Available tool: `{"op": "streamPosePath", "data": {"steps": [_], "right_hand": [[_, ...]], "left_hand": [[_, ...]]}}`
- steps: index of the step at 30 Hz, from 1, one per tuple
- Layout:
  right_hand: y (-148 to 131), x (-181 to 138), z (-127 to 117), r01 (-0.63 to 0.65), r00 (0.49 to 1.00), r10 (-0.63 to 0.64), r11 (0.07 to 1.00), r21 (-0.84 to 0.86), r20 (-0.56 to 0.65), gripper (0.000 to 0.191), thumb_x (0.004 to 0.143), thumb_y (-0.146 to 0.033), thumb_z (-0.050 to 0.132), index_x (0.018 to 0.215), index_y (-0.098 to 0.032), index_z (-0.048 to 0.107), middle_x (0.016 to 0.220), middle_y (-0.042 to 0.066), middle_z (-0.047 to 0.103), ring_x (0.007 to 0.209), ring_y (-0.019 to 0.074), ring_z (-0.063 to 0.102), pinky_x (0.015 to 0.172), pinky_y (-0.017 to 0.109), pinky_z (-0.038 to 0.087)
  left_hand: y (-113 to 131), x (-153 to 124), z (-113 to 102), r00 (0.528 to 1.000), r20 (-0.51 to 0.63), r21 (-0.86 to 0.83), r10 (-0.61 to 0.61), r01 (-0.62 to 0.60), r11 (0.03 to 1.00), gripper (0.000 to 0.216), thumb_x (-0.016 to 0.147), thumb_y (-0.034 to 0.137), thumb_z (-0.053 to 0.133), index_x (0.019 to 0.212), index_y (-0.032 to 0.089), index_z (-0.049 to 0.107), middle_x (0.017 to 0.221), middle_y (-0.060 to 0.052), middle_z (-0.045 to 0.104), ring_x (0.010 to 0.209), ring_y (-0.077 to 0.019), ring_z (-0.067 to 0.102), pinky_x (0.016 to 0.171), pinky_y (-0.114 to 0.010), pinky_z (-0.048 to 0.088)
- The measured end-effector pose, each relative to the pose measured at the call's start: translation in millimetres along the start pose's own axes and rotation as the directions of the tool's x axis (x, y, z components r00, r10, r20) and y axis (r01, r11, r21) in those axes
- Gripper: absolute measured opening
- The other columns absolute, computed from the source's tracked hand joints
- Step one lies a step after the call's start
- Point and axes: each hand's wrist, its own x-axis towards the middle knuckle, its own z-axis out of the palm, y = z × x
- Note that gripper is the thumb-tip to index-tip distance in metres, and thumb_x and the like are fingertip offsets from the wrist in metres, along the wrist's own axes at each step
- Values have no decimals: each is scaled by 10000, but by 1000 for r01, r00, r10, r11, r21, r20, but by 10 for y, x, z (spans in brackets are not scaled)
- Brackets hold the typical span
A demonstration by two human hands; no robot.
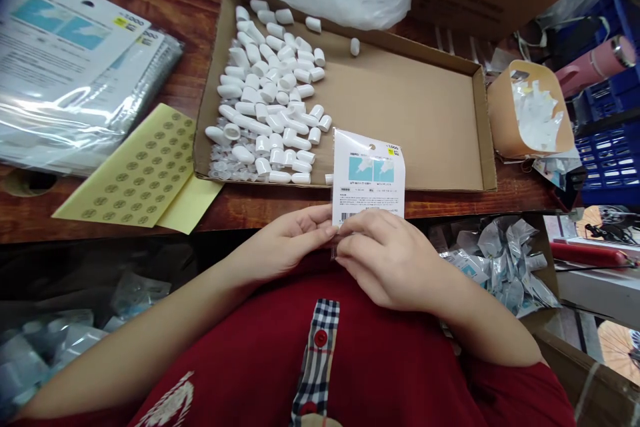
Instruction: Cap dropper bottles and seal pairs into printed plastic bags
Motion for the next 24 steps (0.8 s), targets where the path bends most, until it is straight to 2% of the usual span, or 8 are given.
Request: {"op": "streamPosePath", "data": {"steps": [5,10,14,20,24], "right_hand": [[1,128,-13,-204,976,197,976,71,88,61,902,-162,509,890,-176,567,978,87,610,918,185,598,795,329,527],[3,241,56,-333,938,328,942,31,112,76,872,-133,506,830,-185,543,954,88,574,902,207,578,804,377,517],[-7,272,87,-357,928,356,934,-8,111,76,866,-132,511,819,-175,552,949,93,572,892,212,567,803,381,511],[-6,278,99,-363,926,365,931,-40,94,86,873,-145,507,812,-170,562,941,98,571,880,218,564,801,398,510],[-10,274,111,-356,929,360,933,-59,87,98,877,-140,498,810,-159,567,943,108,573,883,223,567,803,403,509]], "left_hand": [[-40,-22,-55,999,41,134,-17,11,991,362,868,380,623,1182,203,653,1169,-61,699,1158,-241,586,996,-345,412],[-38,-25,-63,996,81,96,-35,27,995,384,868,440,602,1150,185,654,1101,-68,711,1078,-226,617,902,-320,449],[-32,-17,-67,995,88,57,-50,45,997,389,841,457,632,1122,190,665,1042,-57,720,1047,-219,621,905,-329,442],[-48,-16,-89,995,74,45,-63,60,997,380,837,444,640,1109,180,670,1026,-50,717,1087,-227,599,1020,-382,376],[-68,-32,-103,995,47,34,-91,89,995,358,847,399,637,1129,181,664,1025,-54,719,1088,-231,594,1004,-380,386]]}}
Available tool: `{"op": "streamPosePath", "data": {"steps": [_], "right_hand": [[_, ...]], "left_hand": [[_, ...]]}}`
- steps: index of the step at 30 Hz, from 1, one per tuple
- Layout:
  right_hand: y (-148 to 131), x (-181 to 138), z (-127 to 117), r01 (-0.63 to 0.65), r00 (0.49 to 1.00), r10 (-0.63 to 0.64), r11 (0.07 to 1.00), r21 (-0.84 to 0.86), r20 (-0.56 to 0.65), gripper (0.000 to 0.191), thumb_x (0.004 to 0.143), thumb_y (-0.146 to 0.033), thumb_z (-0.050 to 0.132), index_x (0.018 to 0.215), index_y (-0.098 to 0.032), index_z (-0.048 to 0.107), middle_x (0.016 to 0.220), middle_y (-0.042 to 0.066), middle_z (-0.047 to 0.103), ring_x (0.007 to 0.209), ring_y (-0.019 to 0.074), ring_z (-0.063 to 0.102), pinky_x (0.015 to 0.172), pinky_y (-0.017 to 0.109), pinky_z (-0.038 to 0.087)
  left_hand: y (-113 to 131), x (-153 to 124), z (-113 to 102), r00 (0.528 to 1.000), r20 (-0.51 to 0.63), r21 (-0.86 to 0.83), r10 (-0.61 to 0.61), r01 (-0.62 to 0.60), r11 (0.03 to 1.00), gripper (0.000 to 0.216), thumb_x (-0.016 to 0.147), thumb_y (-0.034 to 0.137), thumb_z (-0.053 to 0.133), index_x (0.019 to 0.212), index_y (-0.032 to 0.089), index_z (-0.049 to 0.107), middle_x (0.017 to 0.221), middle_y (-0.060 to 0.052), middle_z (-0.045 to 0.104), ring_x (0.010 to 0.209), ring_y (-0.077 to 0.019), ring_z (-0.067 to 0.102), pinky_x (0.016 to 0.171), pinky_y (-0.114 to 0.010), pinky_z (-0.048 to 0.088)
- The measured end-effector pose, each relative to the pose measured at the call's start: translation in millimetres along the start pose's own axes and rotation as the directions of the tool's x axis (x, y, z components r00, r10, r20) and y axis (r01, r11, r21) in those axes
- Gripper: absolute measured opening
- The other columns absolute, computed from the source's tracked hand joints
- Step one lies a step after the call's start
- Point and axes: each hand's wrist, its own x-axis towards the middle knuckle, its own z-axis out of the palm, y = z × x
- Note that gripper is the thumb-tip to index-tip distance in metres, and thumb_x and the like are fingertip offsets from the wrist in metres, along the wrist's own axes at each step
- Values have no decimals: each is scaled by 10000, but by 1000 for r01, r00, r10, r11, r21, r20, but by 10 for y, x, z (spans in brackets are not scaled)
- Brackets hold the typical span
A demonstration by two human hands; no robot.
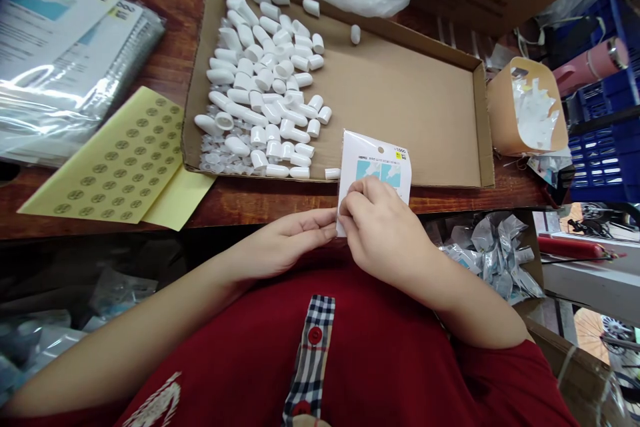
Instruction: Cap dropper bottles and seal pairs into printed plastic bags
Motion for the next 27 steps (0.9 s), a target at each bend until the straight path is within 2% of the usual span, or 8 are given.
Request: {"op": "streamPosePath", "data": {"steps": [7,11,16,21,23,25,27], "right_hand": [[-3,-10,24,-11,1000,11,1000,-14,-19,102,878,-147,502,806,-171,569,952,108,576,886,229,573,803,409,508],[2,-16,33,-1,999,1,1000,-3,-34,93,870,-139,513,801,-169,567,928,105,570,875,230,576,784,400,513],[10,-21,53,-20,999,22,999,32,-48,83,868,-126,527,808,-162,571,934,102,561,903,227,574,808,397,514],[22,-14,65,-35,996,42,995,91,-74,80,862,-117,555,797,-160,571,901,82,546,881,200,578,789,355,522],[36,-16,73,-76,989,91,989,124,-116,44,844,-134,595,860,-164,567,922,76,536,854,190,577,754,342,533],[52,-17,88,-123,980,144,982,145,-139,138,821,-157,639,934,-168,559,963,80,527,835,187,574,719,332,540],[61,-11,106,-136,980,154,980,144,-126,141,825,-164,642,944,-172,566,980,81,524,840,186,571,712,325,539]], "left_hand": [[-14,-17,28,1000,6,-201,7,-6,980,324,802,204,626,1121,183,677,1025,-54,729,1093,-240,613,984,-364,401],[-7,5,60,998,-12,-17,64,-64,998,266,866,298,616,1101,189,680,1104,-59,712,1117,-232,601,967,-337,419],[-17,27,64,989,-13,176,149,-144,974,314,896,382,577,1128,185,656,1165,-60,685,1138,-230,584,977,-323,423],[-29,17,54,985,-10,218,170,-164,962,326,929,375,524,1167,179,629,1213,-70,663,1166,-226,569,958,-304,434],[-38,14,51,985,-7,209,170,-165,964,318,938,353,511,1185,186,621,1183,-66,680,1154,-217,582,976,-307,427],[-51,15,45,987,-7,197,161,-156,968,319,942,339,506,1205,192,612,1148,-61,697,1130,-213,600,1000,-322,416],[-67,17,38,988,-13,191,156,-151,970,326,936,344,519,1210,194,612,1143,-59,700,1105,-213,614,1010,-332,412]]}}
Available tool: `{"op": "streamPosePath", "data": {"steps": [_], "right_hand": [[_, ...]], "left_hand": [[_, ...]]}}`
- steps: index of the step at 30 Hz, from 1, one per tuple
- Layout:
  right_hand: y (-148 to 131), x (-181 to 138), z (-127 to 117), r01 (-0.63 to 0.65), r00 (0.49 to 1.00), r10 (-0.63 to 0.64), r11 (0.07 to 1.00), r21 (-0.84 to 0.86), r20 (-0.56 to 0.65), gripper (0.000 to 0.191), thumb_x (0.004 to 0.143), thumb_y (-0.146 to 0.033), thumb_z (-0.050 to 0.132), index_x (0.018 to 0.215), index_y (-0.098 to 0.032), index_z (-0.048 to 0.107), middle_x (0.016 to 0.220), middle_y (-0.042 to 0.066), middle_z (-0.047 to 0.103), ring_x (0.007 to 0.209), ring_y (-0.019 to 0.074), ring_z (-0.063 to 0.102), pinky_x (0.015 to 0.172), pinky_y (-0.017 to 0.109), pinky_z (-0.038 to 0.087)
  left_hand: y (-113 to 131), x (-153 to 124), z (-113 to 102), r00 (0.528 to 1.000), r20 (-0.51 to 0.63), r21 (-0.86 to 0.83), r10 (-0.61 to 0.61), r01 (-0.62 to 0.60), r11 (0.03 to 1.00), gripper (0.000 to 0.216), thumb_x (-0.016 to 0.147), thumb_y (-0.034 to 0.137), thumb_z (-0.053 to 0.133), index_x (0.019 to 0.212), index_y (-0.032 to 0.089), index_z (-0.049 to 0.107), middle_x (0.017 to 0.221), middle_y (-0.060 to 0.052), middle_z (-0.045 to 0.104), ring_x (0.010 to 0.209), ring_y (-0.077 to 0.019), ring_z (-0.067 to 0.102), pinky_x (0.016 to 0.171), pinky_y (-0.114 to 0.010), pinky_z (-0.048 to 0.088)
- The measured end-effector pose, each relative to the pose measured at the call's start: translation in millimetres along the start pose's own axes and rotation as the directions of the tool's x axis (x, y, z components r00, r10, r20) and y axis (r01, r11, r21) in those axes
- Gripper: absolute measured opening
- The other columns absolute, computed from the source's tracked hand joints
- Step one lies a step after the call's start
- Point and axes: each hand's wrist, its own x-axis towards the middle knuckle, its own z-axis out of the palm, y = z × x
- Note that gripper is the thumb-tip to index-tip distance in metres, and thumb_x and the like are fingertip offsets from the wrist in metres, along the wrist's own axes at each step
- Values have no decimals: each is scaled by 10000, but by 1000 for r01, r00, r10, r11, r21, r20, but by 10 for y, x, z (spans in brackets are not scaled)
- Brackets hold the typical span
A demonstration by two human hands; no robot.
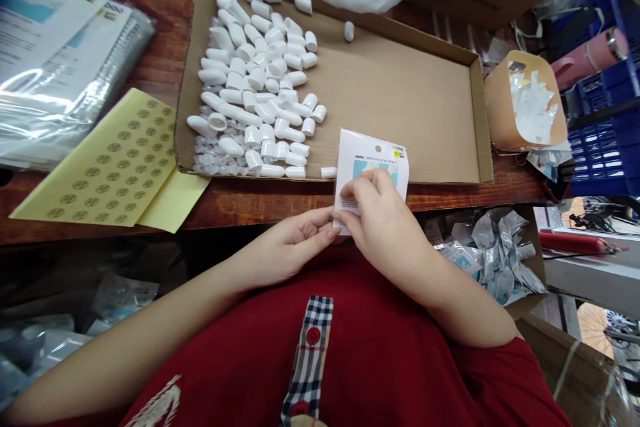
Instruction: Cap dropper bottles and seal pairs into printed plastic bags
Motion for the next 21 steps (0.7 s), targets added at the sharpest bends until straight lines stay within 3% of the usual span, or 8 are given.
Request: {"op": "streamPosePath", "data": {"steps": [3,7,10,13,17,21], "right_hand": [[-2,19,8,27,1000,-27,1000,5,16,28,859,-151,592,883,-165,589,952,79,529,848,182,572,745,322,531],[44,-8,-112,92,994,-97,989,117,42,84,901,-204,551,964,-178,600,979,78,566,924,190,583,826,332,513],[225,-153,-268,119,993,-111,955,271,-43,115,931,-227,517,1007,-220,602,991,54,594,966,178,572,859,317,482],[526,-395,-317,96,993,-64,920,379,-97,163,917,-227,538,1068,-247,596,1010,52,571,955,177,547,786,298,473],[856,-676,-78,78,996,-49,878,472,-73,332,816,-228,682,1125,-278,573,1092,56,530,1041,198,517,844,325,467],[929,-760,268,11,976,121,802,597,-181,114,852,-234,645,960,-261,617,996,37,576,956,171,565,833,326,485]], "left_hand": [[-22,0,-7,1000,-14,-8,-10,10,1000,342,923,354,545,1213,190,620,1163,-63,695,1077,-213,626,1013,-337,410],[-22,3,-6,997,-48,-100,-52,47,994,371,905,349,582,1236,187,620,1188,-78,690,1079,-222,632,1015,-352,416],[-9,1,0,994,-73,-205,-85,68,976,386,871,325,637,1228,178,634,1238,-98,669,1125,-239,618,1026,-356,419],[-19,-10,-4,988,-99,-276,-118,86,957,364,862,296,652,1211,190,652,1245,-96,669,1118,-233,631,1020,-343,434],[-82,-25,-27,976,-155,-294,-155,104,950,346,858,275,658,1198,213,660,1228,-78,682,1083,-218,655,987,-314,467],[-136,-18,-23,964,-208,-244,-168,115,963,364,839,284,680,1194,207,653,1227,-81,682,1084,-219,657,959,-302,492]]}}
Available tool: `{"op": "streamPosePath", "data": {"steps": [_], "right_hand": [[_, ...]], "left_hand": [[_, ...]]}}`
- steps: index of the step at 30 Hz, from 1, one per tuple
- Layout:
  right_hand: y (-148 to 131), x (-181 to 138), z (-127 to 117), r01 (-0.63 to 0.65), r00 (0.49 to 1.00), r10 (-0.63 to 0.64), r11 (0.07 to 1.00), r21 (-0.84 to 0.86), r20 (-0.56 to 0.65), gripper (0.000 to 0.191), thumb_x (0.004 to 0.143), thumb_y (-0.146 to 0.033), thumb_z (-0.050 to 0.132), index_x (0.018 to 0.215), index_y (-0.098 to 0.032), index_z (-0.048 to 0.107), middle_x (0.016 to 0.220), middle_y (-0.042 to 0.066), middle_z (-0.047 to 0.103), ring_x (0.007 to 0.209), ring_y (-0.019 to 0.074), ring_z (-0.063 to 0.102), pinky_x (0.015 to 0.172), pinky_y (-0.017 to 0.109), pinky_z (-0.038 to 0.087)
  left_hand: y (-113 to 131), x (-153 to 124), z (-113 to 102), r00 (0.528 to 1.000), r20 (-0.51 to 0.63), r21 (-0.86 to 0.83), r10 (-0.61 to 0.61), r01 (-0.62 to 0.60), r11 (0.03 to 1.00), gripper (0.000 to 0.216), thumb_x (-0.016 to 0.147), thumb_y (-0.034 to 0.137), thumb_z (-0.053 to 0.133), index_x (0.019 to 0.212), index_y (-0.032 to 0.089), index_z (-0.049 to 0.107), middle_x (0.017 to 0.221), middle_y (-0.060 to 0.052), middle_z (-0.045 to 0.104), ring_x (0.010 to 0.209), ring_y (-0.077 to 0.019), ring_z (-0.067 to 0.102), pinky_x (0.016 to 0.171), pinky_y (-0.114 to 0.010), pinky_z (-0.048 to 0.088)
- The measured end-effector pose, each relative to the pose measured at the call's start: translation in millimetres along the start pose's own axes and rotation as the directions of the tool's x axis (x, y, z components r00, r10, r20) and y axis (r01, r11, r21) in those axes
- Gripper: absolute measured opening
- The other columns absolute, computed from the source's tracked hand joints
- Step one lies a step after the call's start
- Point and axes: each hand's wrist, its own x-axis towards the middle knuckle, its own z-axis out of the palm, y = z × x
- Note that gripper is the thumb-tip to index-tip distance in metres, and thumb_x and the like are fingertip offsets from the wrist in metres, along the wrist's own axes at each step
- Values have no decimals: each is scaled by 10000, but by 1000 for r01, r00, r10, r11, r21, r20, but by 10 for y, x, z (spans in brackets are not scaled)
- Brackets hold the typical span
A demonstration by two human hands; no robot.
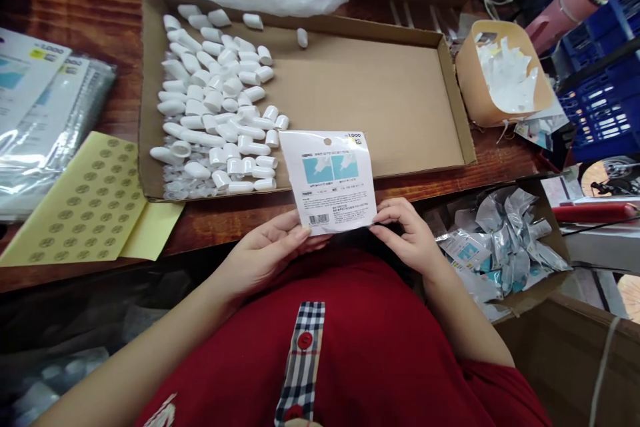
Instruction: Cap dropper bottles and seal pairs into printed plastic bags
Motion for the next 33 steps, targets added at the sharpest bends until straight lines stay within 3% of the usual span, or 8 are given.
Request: {"op": "streamPosePath", "data": {"steps": [3,6,10,18,25,30,33], "right_hand": [[70,-28,148,-43,996,53,989,141,-67,40,875,-252,615,915,-249,624,974,37,609,921,161,600,806,314,507],[98,-40,241,-19,989,56,966,258,-136,124,842,-233,657,959,-265,629,997,28,619,928,155,614,816,307,518],[143,-38,302,14,964,67,953,303,-258,90,817,-230,687,900,-261,669,950,20,651,906,163,628,842,325,517],[183,-14,332,24,943,120,906,423,-311,50,887,-246,614,894,-279,651,973,-10,671,933,137,626,861,298,497],[83,-12,314,-161,928,321,800,578,-186,71,886,-310,616,856,-246,614,1029,-4,655,973,143,597,867,293,471],[37,-33,273,-354,883,468,721,595,-42,208,853,-414,633,809,-218,582,811,-24,620,744,109,560,726,250,475],[65,-49,282,-442,840,542,641,627,38,289,800,-479,664,799,-202,580,784,-21,610,747,116,572,706,257,493]], "left_hand": [[18,9,60,997,-75,70,27,-22,997,390,808,271,713,1182,186,639,1211,-85,691,1102,-219,649,993,-307,478],[76,21,165,994,-111,150,17,-1,989,447,777,259,743,1194,167,611,1200,-92,696,1119,-222,642,1034,-320,454],[115,42,267,989,-141,223,-37,68,972,520,738,282,771,1208,150,592,1197,-101,695,1109,-238,649,1046,-353,454],[98,43,188,977,-191,332,-91,151,931,410,731,378,766,1070,163,684,1154,-67,719,1085,-227,663,992,-325,505],[113,15,109,968,-197,351,-157,219,910,382,711,423,774,1012,190,740,1052,-59,756,1025,-237,687,987,-348,502],[32,-6,37,961,-186,301,-204,254,919,349,711,435,771,942,174,766,1081,-80,745,1088,-274,654,1078,-413,406],[13,-45,3,959,-168,289,-230,271,918,348,729,448,748,931,166,770,1123,-93,728,1151,-301,613,1099,-444,369]]}}
